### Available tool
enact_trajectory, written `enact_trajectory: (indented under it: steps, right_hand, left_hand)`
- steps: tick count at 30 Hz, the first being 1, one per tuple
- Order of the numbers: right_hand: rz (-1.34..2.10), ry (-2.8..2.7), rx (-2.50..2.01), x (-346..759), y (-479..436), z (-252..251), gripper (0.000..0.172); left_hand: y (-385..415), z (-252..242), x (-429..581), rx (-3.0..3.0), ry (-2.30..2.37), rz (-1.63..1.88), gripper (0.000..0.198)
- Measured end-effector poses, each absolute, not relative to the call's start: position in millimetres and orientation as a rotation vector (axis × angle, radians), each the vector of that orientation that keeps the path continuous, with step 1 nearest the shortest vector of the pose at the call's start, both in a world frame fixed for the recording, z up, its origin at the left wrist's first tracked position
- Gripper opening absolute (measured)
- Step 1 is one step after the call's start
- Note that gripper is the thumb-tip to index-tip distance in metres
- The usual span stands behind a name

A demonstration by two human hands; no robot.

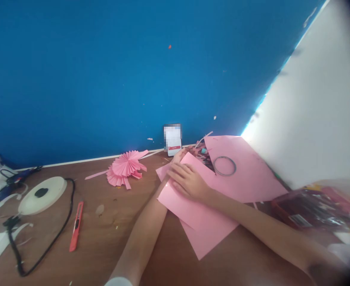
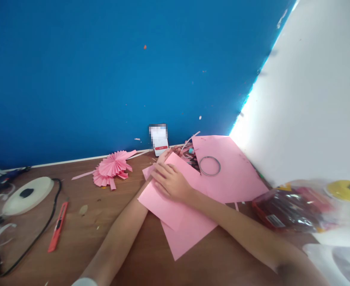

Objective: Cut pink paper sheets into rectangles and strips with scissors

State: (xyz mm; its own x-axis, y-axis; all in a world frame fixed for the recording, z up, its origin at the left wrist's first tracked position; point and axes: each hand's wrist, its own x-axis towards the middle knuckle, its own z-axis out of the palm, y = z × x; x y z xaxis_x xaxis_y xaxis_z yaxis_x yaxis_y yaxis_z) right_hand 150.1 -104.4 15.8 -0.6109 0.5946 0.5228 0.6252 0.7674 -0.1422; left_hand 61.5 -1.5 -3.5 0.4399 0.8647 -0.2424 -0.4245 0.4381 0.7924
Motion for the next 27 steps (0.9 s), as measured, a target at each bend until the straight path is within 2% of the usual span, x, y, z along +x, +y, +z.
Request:
enact_trajectory:
  steps: [6, 13, 20, 27]
  right_hand:
    - [-0.020, -2.491, -0.833, 144.0, -110.7, 8.3, 0.043]
    - [-0.045, -2.467, -0.794, 145.2, -116.0, 11.3, 0.046]
    - [-0.125, -2.508, -0.604, 147.0, -118.5, 6.4, 0.034]
    - [-0.127, -2.559, -0.526, 145.1, -122.1, 4.4, 0.032]
  left_hand:
    - [-0.9, -13.5, 71.7, 0.282, 0.425, 1.003, 0.029]
    - [-1.2, -12.3, 67.0, 0.364, 0.521, 1.013, 0.030]
    - [-4.4, -9.6, 68.7, 0.360, 0.570, 1.026, 0.029]
    - [-2.7, -13.8, 72.8, 0.318, 0.403, 1.013, 0.023]
